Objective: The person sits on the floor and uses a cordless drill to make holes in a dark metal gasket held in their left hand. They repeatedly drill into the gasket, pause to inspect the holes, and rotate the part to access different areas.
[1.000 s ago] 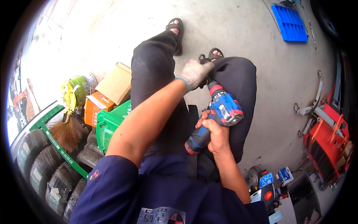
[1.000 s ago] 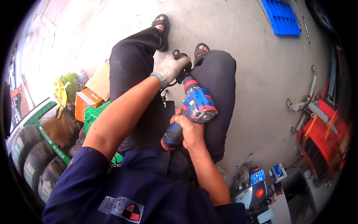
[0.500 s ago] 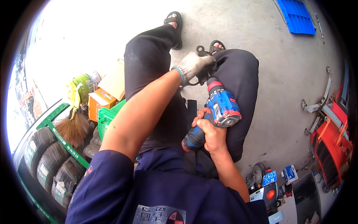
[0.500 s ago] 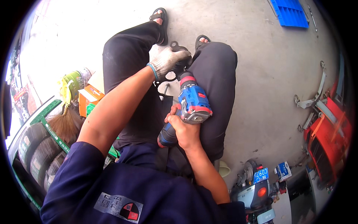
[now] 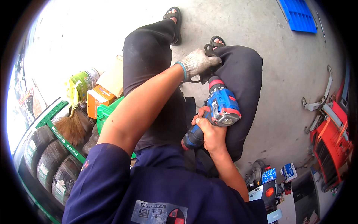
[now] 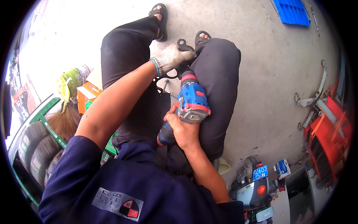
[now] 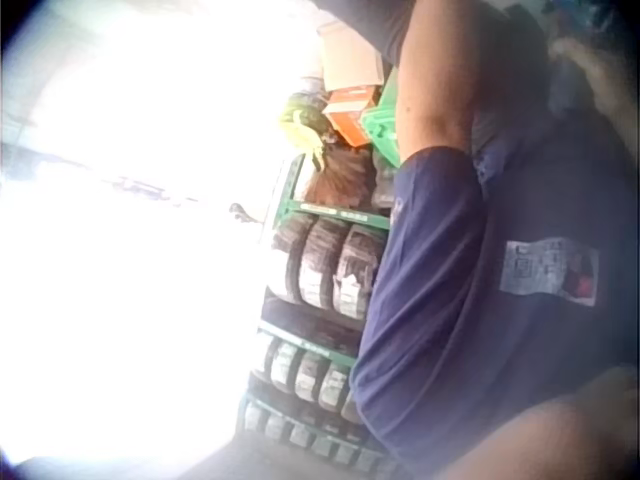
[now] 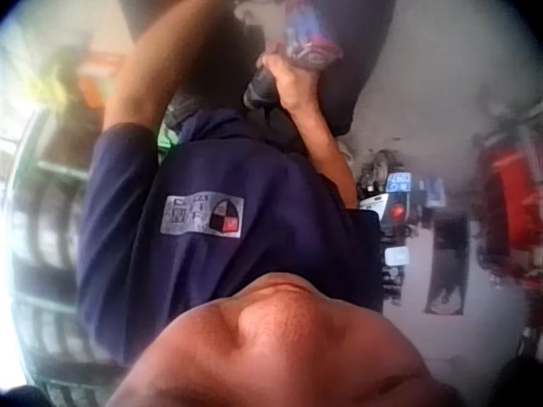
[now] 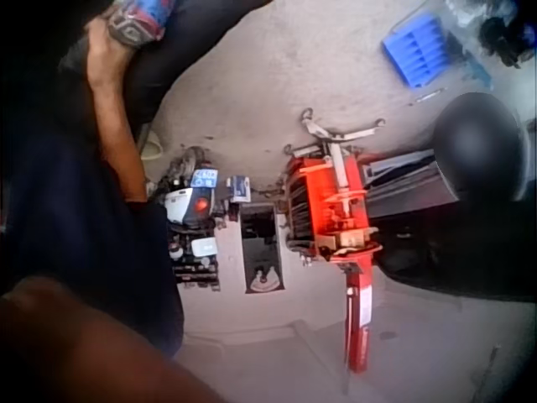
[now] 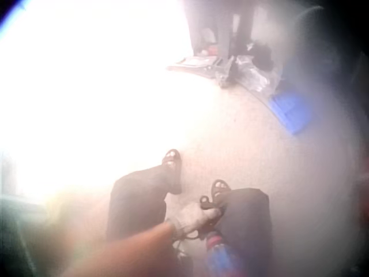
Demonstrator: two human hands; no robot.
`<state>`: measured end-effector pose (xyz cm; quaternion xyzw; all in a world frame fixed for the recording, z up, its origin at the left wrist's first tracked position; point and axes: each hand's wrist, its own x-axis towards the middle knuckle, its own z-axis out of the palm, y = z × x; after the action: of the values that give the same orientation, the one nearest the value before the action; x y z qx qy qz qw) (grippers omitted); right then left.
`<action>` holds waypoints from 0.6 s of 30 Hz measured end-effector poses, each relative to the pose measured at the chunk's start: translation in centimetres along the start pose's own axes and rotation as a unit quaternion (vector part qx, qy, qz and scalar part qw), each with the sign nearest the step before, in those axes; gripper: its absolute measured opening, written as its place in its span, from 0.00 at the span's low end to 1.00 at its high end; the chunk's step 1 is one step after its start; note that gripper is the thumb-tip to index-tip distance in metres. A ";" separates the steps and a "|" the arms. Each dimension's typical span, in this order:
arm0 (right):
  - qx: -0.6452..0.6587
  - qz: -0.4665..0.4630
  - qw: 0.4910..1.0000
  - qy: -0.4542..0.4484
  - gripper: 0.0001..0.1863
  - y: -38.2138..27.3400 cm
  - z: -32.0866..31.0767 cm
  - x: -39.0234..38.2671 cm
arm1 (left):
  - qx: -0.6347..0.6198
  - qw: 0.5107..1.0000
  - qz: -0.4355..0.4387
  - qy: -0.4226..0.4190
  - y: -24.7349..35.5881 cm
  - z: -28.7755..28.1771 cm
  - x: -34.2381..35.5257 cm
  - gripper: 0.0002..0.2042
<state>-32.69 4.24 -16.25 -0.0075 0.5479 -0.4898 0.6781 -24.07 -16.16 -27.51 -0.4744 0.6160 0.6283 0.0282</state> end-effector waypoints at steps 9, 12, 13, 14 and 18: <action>0.007 -0.014 1.000 -0.020 0.17 -0.1 -0.3 -0.7 | -0.125 0.984 -0.121 -0.032 0.8 0.0 -0.1 0.13; -0.001 -0.016 1.000 -0.012 0.15 -0.2 0.0 -0.9 | -0.158 0.986 -0.049 -0.022 -0.4 0.8 0.4 0.13; 0.000 -0.016 1.000 -0.012 0.16 -0.1 0.0 -0.9 | -0.166 0.984 -0.049 -0.026 -0.1 0.5 0.4 0.13; 0.001 -0.017 1.000 -0.012 0.16 0.0 0.0 -0.9 | -0.175 0.983 -0.051 -0.032 0.2 0.4 0.4 0.13; 0.002 -0.023 1.000 -0.021 0.18 -0.1 -0.3 -1.1 | -0.148 0.984 -0.079 -0.065 0.5 0.3 0.6 0.16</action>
<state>-32.86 5.05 -15.49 -0.0290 0.5326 -0.5057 0.6781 -24.85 -16.39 -27.52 -0.4788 0.4734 0.7378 0.0475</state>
